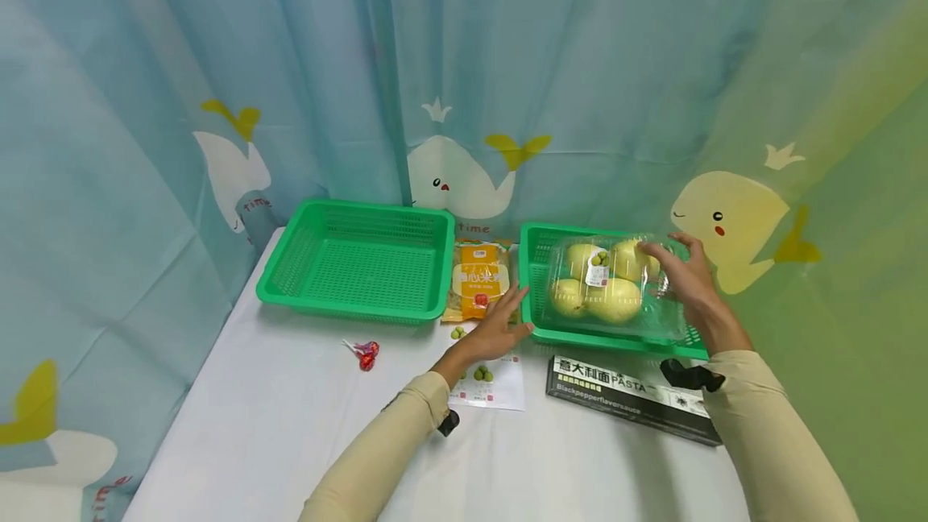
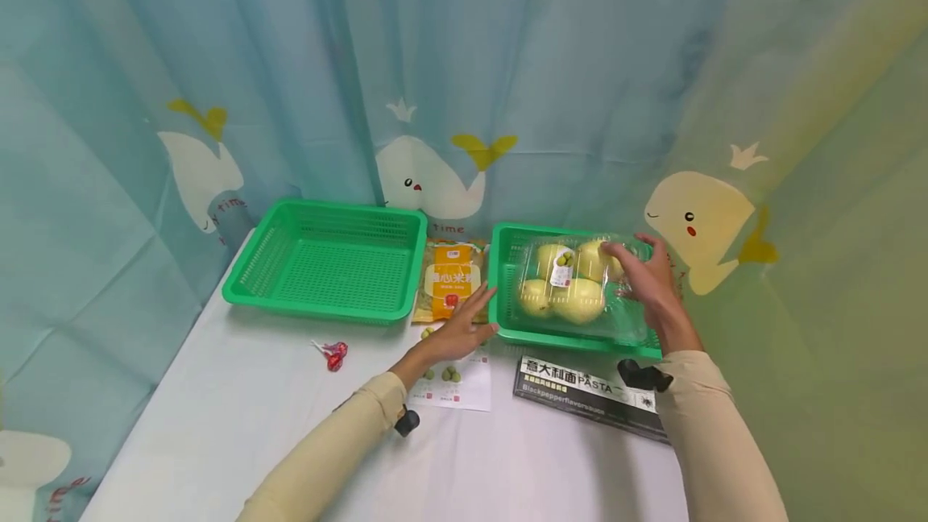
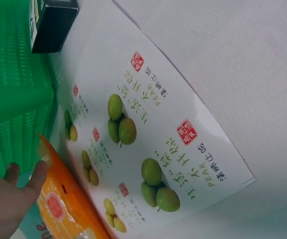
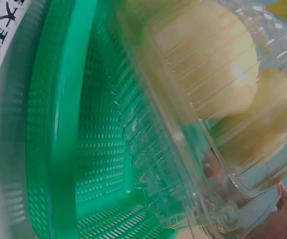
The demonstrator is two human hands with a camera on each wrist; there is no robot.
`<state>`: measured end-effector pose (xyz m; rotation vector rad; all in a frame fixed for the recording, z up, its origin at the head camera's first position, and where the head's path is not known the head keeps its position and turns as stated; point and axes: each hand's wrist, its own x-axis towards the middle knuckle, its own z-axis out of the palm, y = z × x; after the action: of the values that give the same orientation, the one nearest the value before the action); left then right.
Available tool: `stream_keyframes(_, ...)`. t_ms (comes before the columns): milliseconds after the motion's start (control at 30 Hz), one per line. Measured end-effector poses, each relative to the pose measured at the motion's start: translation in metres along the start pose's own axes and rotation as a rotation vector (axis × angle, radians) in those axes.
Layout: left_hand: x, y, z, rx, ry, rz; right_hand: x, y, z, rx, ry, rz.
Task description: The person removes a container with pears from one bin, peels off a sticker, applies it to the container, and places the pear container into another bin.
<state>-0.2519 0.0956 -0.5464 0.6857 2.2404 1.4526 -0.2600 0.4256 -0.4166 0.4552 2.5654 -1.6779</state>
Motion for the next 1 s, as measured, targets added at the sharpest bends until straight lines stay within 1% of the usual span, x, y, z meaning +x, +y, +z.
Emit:
stream_keyframes(167, -0.002, 0.003, 0.000, 0.017, -0.013, -0.003, 0.019, 0.004, 0.005, -0.046, -0.067, 0.036)
stream_keyframes(300, -0.002, 0.001, 0.001, 0.032, -0.005, 0.002, 0.030, 0.011, 0.013, -0.040, -0.092, 0.053)
stream_keyframes(500, 0.001, -0.001, 0.003, 0.061, -0.009, 0.004, 0.040, 0.024, 0.015, -0.023, -0.087, 0.093)
stream_keyframes(600, 0.001, 0.001, 0.002, 0.057, -0.008, 0.002, 0.045, 0.027, 0.013, -0.032, -0.063, 0.117)
stream_keyframes(667, 0.001, 0.002, 0.002, 0.049, -0.006, -0.004, 0.048, 0.028, 0.010, -0.079, -0.053, 0.147)
stream_keyframes(767, 0.001, 0.002, 0.002, 0.036, -0.004, -0.019, 0.053, 0.027, 0.003, -0.195, -0.050, 0.197)
stream_keyframes(833, 0.001, 0.002, 0.000, 0.036, -0.001, -0.027, 0.058, 0.025, 0.001, -0.269, -0.051, 0.212)
stream_keyframes(900, 0.001, 0.002, -0.003, 0.034, 0.005, -0.029, 0.065, 0.023, 0.001, -0.311, -0.041, 0.197)
stream_keyframes(1000, 0.003, 0.004, -0.006, 0.031, 0.026, -0.026, 0.076, 0.027, 0.004, -0.312, 0.007, 0.139)
